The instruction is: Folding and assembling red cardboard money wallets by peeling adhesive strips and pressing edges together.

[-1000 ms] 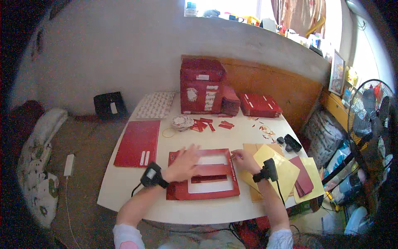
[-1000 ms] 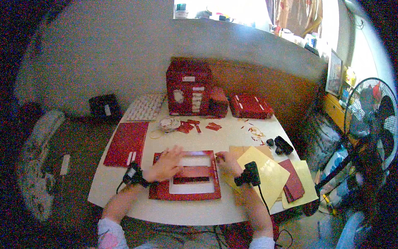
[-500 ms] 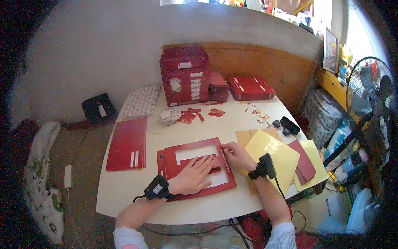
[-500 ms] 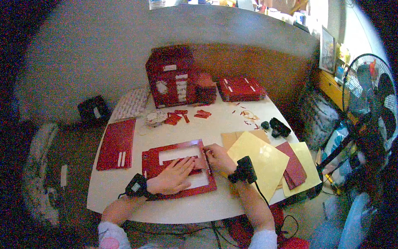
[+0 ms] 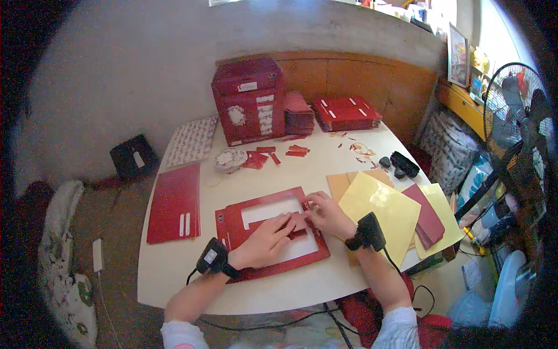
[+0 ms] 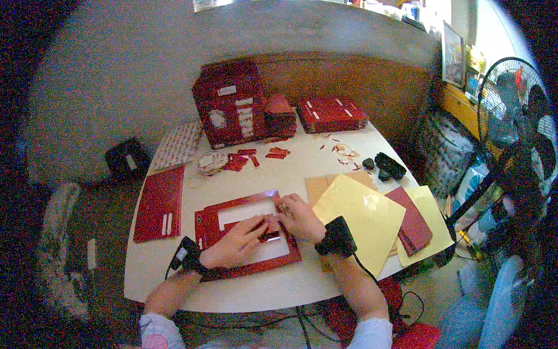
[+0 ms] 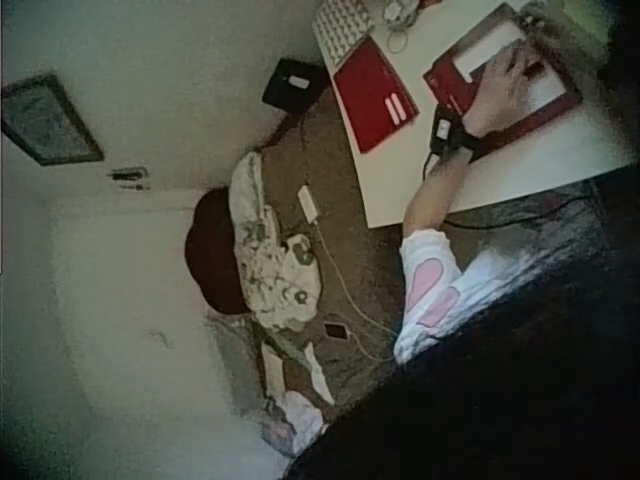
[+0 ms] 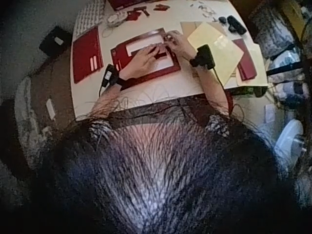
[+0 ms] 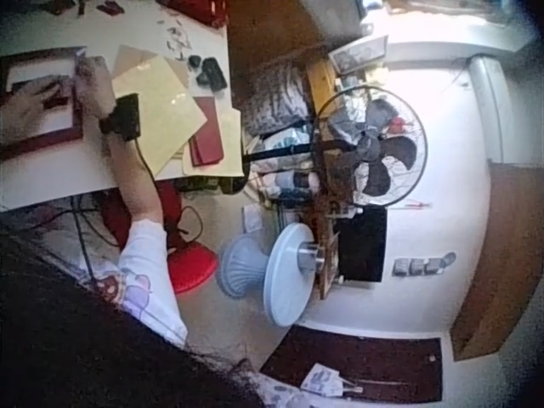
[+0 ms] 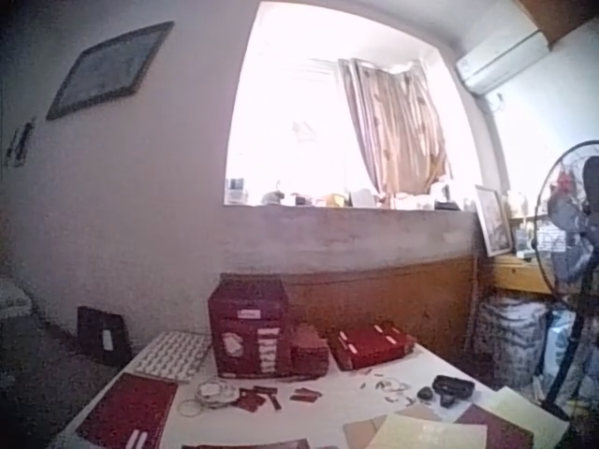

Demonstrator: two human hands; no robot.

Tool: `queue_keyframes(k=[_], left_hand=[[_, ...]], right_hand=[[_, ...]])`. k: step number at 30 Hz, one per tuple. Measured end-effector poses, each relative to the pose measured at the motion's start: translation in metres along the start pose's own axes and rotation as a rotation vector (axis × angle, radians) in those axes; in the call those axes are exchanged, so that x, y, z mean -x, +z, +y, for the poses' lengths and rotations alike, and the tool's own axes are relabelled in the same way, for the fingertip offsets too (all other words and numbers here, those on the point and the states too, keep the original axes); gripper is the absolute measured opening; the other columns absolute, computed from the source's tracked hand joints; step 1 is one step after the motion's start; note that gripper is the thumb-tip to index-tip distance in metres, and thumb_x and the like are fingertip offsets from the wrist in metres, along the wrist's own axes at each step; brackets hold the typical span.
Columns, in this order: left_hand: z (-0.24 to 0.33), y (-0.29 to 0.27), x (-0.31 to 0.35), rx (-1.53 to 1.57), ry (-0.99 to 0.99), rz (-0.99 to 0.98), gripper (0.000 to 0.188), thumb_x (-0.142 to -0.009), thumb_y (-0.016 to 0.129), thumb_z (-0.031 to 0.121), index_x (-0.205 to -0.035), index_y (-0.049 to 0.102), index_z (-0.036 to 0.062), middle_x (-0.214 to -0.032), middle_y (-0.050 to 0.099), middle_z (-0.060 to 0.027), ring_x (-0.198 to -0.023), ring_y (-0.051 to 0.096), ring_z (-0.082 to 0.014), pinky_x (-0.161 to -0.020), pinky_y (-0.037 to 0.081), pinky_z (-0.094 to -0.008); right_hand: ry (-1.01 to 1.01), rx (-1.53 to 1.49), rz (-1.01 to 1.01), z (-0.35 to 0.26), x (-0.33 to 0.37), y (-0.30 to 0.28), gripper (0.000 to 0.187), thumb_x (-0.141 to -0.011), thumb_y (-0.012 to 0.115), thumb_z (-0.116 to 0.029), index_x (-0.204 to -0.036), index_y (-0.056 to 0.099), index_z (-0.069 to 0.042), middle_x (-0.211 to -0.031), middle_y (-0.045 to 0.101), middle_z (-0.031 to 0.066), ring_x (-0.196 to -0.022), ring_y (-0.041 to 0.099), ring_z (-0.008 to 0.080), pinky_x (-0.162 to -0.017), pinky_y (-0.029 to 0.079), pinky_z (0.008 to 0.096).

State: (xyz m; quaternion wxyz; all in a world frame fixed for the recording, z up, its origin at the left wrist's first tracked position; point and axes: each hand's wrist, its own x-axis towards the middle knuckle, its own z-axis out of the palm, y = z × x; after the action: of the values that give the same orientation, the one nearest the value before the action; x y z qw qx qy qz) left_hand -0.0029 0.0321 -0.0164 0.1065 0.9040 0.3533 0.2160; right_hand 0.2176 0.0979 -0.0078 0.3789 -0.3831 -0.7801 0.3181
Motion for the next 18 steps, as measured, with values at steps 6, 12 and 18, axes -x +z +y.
queue_keyframes(k=[6, 12, 18], left_hand=[[0.003, -0.018, -0.001, 0.04, -0.073, 0.122, 0.048, -0.073, 0.058, 0.002, -0.121, 0.048, -0.0004, -0.109, 0.049, -0.0198, -0.103, 0.048, -0.0348, -0.089, 0.041, -0.0411], [0.006, -0.027, -0.001, -0.133, -0.127, -0.027, 0.057, -0.067, 0.056, 0.001, -0.122, 0.04, -0.0032, -0.1, 0.045, -0.0202, -0.093, 0.049, -0.0361, -0.083, 0.043, -0.0425], [-0.002, -0.025, -0.002, -0.102, -0.09, -0.093, 0.057, -0.068, 0.055, -0.001, -0.122, 0.038, -0.0073, -0.098, 0.044, -0.02, -0.092, 0.049, -0.0357, -0.083, 0.044, -0.0398]], right_hand=[[-0.39, 0.323, -0.342, -0.024, 0.0, -0.005, 0.048, -0.07, 0.068, -0.012, -0.114, 0.053, -0.008, -0.113, 0.051, 0.0112, -0.105, 0.048, 0.0314, -0.093, 0.037, 0.0394], [-0.457, 0.542, -0.251, -0.029, 0.003, 0.012, 0.05, -0.067, 0.066, -0.015, -0.114, 0.049, -0.008, -0.1, 0.055, 0.011, -0.099, 0.052, 0.0309, -0.087, 0.04, 0.0418], [-0.462, 0.649, -0.19, -0.02, 0.004, 0.026, 0.043, -0.071, 0.061, -0.015, -0.111, 0.047, -0.005, -0.097, 0.055, 0.0112, -0.098, 0.052, 0.0298, -0.087, 0.04, 0.041]])
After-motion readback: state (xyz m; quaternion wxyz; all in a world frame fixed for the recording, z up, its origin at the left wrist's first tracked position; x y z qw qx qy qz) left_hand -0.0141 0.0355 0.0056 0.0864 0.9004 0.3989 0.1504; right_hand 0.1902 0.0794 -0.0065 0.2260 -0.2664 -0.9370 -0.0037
